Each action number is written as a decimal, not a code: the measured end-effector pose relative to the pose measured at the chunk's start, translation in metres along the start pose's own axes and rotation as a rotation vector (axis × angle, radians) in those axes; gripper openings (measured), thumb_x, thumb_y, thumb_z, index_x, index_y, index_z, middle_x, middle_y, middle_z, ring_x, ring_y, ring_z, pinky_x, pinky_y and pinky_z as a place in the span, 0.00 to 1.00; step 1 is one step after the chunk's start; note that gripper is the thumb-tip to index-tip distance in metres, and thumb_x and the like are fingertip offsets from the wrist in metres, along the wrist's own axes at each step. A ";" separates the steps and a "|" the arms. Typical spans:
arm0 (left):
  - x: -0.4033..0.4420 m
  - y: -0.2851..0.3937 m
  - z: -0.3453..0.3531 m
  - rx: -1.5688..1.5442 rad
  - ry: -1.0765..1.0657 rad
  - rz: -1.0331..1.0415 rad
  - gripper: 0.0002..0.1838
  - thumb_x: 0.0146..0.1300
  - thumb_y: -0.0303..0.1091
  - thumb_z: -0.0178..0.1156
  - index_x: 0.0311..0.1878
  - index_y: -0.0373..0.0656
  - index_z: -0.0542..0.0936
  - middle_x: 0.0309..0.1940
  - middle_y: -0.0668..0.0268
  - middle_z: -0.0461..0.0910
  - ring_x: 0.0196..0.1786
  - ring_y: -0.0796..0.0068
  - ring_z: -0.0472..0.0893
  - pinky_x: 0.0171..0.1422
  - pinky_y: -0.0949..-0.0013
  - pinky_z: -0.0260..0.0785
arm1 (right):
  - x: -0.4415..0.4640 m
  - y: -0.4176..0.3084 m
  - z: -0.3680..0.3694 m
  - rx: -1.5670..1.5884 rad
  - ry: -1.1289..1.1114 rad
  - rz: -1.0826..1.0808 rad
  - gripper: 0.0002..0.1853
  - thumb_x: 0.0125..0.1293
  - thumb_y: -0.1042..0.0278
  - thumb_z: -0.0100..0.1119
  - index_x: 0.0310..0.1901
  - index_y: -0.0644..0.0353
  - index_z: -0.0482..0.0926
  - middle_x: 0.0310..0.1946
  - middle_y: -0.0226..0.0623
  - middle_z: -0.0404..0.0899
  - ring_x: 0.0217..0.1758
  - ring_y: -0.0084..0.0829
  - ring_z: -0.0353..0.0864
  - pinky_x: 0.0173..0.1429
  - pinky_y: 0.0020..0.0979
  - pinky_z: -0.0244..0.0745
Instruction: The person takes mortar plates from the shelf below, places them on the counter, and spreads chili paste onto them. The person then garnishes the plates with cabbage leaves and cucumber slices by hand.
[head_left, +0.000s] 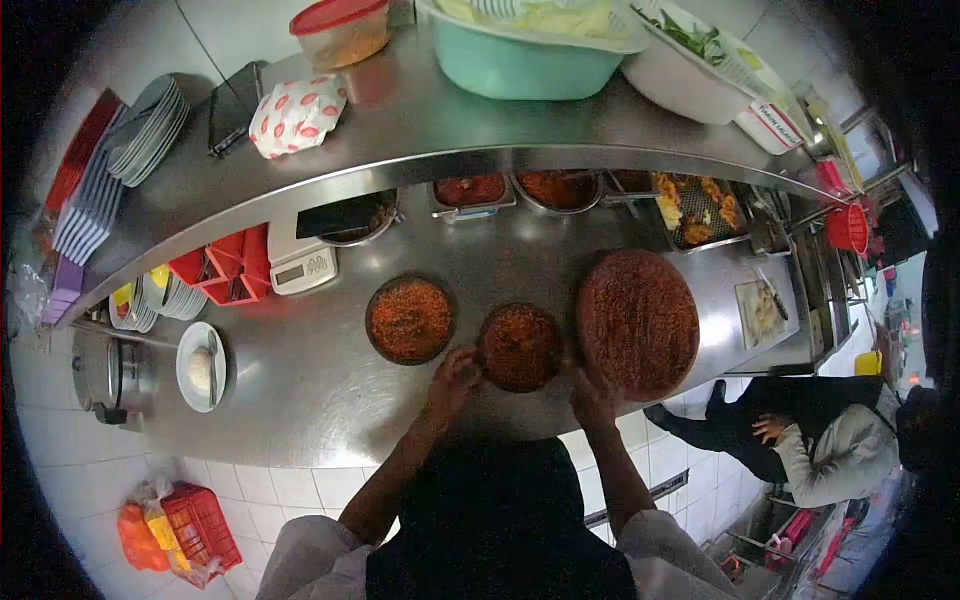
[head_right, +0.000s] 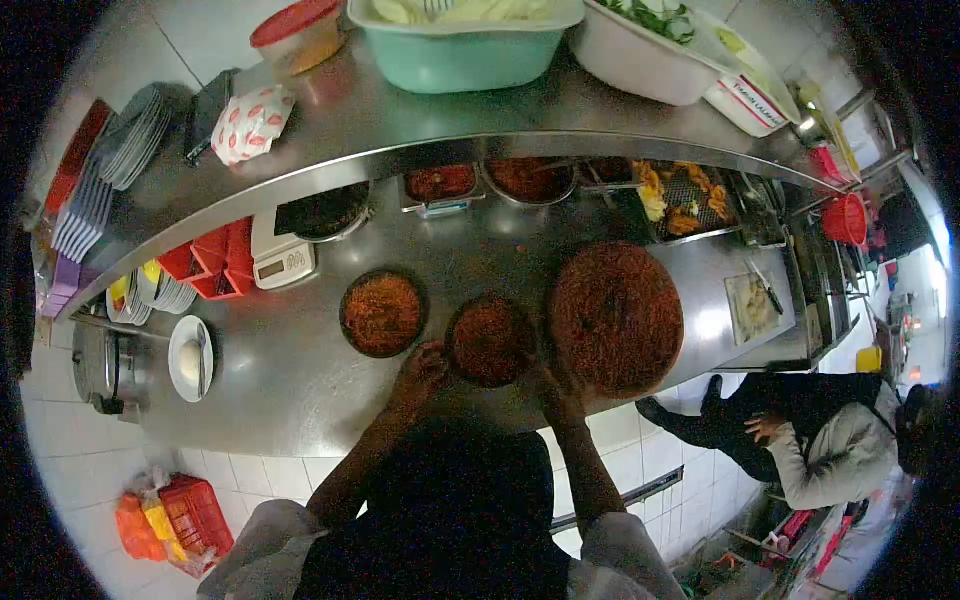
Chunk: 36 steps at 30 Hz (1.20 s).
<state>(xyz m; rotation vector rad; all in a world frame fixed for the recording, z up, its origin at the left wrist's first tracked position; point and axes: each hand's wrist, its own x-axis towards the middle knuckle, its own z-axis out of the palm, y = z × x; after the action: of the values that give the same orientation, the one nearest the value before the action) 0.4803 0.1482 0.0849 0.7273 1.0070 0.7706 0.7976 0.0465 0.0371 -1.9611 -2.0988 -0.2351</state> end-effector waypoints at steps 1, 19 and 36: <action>0.004 0.005 0.000 -0.018 0.003 -0.015 0.28 0.72 0.31 0.62 0.72 0.45 0.66 0.66 0.57 0.71 0.64 0.61 0.77 0.69 0.56 0.74 | 0.003 0.000 -0.003 0.063 -0.030 0.050 0.25 0.63 0.63 0.64 0.64 0.44 0.80 0.64 0.44 0.77 0.66 0.49 0.75 0.66 0.59 0.68; -0.153 0.090 0.016 0.606 0.046 -0.223 0.28 0.70 0.39 0.65 0.71 0.42 0.73 0.66 0.58 0.77 0.69 0.62 0.75 0.76 0.57 0.64 | 0.264 -0.047 -0.249 0.557 -0.410 -0.641 0.30 0.73 0.52 0.57 0.73 0.49 0.67 0.68 0.55 0.68 0.74 0.55 0.64 0.77 0.54 0.58; 0.043 0.559 0.118 1.339 0.216 1.180 0.13 0.71 0.34 0.62 0.51 0.35 0.85 0.50 0.53 0.87 0.51 0.59 0.87 0.59 0.62 0.77 | 0.564 -0.090 -0.390 0.599 -0.366 -0.639 0.26 0.55 0.72 0.77 0.54 0.63 0.77 0.48 0.37 0.83 0.55 0.33 0.84 0.59 0.34 0.80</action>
<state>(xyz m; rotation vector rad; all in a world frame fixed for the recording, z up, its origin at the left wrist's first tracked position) 0.4808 0.4608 0.5648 2.5767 1.1925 1.1133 0.7071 0.4635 0.5815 -1.0158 -2.5630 0.6169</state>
